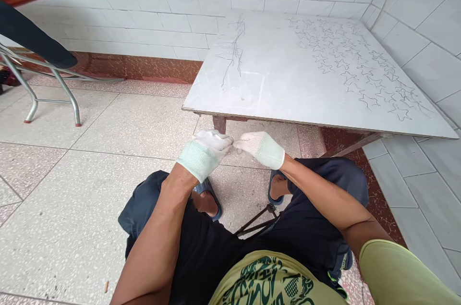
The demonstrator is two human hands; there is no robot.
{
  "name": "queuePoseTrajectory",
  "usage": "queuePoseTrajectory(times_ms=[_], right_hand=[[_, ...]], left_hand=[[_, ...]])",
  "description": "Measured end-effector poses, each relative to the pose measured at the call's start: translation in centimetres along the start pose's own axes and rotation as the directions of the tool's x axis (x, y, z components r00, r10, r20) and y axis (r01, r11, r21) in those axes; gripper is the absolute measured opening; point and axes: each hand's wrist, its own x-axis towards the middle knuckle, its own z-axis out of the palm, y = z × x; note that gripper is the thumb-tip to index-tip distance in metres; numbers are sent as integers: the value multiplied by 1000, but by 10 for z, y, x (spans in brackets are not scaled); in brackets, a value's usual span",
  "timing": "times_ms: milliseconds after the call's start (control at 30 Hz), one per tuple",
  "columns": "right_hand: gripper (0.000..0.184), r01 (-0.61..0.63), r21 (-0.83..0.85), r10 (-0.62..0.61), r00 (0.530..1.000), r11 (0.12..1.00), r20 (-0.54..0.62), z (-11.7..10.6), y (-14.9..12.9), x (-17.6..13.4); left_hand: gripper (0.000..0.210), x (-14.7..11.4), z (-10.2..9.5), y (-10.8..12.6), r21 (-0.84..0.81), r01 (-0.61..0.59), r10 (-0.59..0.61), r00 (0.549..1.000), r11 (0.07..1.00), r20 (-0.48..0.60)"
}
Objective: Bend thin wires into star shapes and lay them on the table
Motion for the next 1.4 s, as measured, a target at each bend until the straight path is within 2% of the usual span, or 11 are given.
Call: queuePoseTrajectory(times_ms=[200, 333, 467, 633, 733, 900, 1067, 1167, 1233, 1300, 1400], right_hand=[[38, 7, -84, -4, 1000, 996, 29, 11, 4, 2], [32, -157, 165, 136, 982, 974, 131, 7, 15, 4], [37, -178, 412, 65, 959, 894, 275, -3, 17, 3], [50, -192, 570, -57, 919, 799, 390, -3, 25, 5], [50, -186, 619, -132, 893, 763, 431, 3, 36, 8], [49, -151, 663, -217, 872, 734, 439, 12, 48, 10], [51, -156, 478, -127, 852, 864, 507, 2, 42, 7], [46, -24, 150, -32, 934, 988, 355, -9, 34, 3], [40, 82, -91, -61, 976, 993, 209, -13, 29, 1], [31, 137, -205, -114, 986, 969, 123, -13, 27, -1], [20, 190, -260, -173, 981, 947, 85, -10, 26, 1]], left_hand=[[38, 4, -3, -2, -8, 65, -63, 990, 998, 123], [34, 1, -2, -6, -191, 201, -174, 973, 961, 151], [34, -6, 2, -9, -536, 354, -370, 925, 766, 82], [33, -13, 6, -14, -814, 370, -392, 899, 447, 194], [30, -17, 7, -15, -863, 356, -410, 891, 359, 197], [28, -21, 2, -11, -879, 360, -440, 875, 314, 201], [29, -21, 0, -14, -846, 402, -400, 881, 349, 253], [30, -21, 7, -20, -837, 419, -417, 871, 352, 260], [30, -21, 11, -25, -830, 429, -430, 864, 357, 262], [30, -21, 13, -29, -817, 447, -437, 857, 365, 273], [32, -21, 14, -33, -788, 487, -450, 840, 376, 304]])
